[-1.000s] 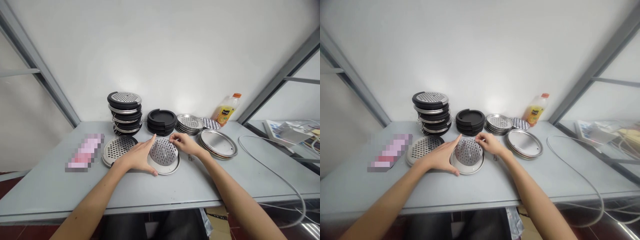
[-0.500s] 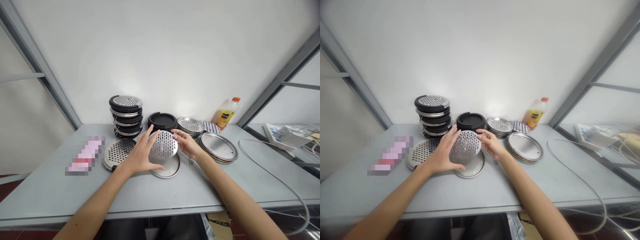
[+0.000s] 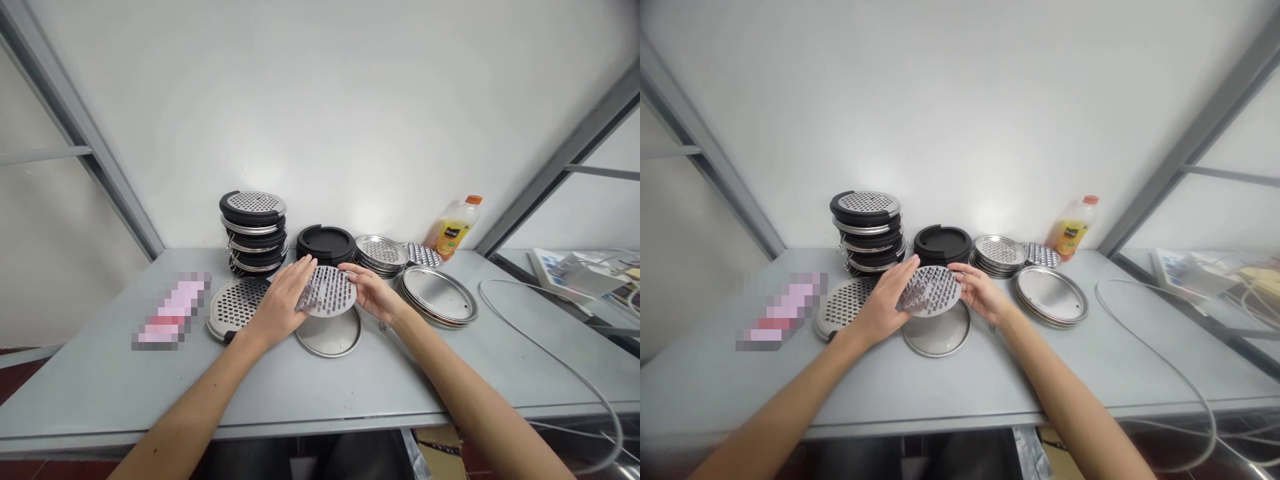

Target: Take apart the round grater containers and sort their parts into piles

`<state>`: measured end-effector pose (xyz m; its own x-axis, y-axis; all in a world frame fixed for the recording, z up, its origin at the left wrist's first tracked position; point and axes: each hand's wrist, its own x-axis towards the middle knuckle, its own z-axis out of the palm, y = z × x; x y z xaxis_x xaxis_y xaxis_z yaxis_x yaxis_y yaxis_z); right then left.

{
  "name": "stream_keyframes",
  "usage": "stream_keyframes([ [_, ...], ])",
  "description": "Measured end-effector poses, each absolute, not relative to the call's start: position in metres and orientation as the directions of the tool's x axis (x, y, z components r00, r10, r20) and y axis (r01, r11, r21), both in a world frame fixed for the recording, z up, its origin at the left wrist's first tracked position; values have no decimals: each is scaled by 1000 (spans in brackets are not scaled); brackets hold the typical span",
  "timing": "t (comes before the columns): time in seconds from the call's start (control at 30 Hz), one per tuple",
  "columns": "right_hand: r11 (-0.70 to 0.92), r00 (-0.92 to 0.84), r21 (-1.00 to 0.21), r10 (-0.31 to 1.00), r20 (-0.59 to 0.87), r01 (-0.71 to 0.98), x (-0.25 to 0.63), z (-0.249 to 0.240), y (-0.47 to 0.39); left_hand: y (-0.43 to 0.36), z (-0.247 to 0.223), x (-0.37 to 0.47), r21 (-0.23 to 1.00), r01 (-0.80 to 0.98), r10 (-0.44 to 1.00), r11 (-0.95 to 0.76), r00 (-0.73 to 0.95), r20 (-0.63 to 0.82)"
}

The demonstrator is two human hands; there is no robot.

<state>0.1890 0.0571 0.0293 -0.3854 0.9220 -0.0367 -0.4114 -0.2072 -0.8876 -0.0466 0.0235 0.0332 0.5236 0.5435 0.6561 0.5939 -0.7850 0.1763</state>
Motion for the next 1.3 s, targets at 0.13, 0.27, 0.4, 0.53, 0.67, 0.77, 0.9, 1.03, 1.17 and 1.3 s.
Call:
stream_keyframes([
  [0.13, -141, -422, -945, 907, -5, -294, 187, 25, 57, 25, 33, -49, 186, 591, 538, -785, 501, 678],
  [0.27, -37, -424, -986, 905, 36, -162, 186, 22, 56, 28, 33, -51, 153, 619, 518, -771, 468, 716],
  [0.4, 291, -374, -957, 888, 267, 9, 186, 26, 51, 29, 35, -53, 132, 625, 494, -769, 452, 743],
  [0.53, 585, -246, -764, 810, 532, 274, 187, 29, 47, 27, 37, -54, 119, 598, 464, -792, 464, 755],
  [0.67, 659, -159, -674, 745, 648, 335, 189, 26, 48, 28, 37, -55, 105, 569, 441, -816, 493, 750],
  [0.77, 709, -154, -589, 679, 717, 387, 196, 25, 46, 29, 35, -55, 158, 564, 468, -811, 462, 753],
  [0.9, 675, -36, -450, 575, 817, 585, 229, 38, 44, 28, 34, -54, 289, 610, 578, -738, 350, 737],
  [1.03, 475, 84, -323, 457, 885, 818, 290, 58, 57, 25, 35, -52, 335, 646, 649, -686, 335, 683],
  [1.17, 255, 154, -323, 516, 843, 911, 352, 61, 75, 22, 35, -49, 345, 649, 678, -678, 369, 636],
  [1.3, -49, 131, -130, 656, 744, 990, 389, 49, 86, 23, 32, -48, 339, 664, 701, -666, 404, 588],
])
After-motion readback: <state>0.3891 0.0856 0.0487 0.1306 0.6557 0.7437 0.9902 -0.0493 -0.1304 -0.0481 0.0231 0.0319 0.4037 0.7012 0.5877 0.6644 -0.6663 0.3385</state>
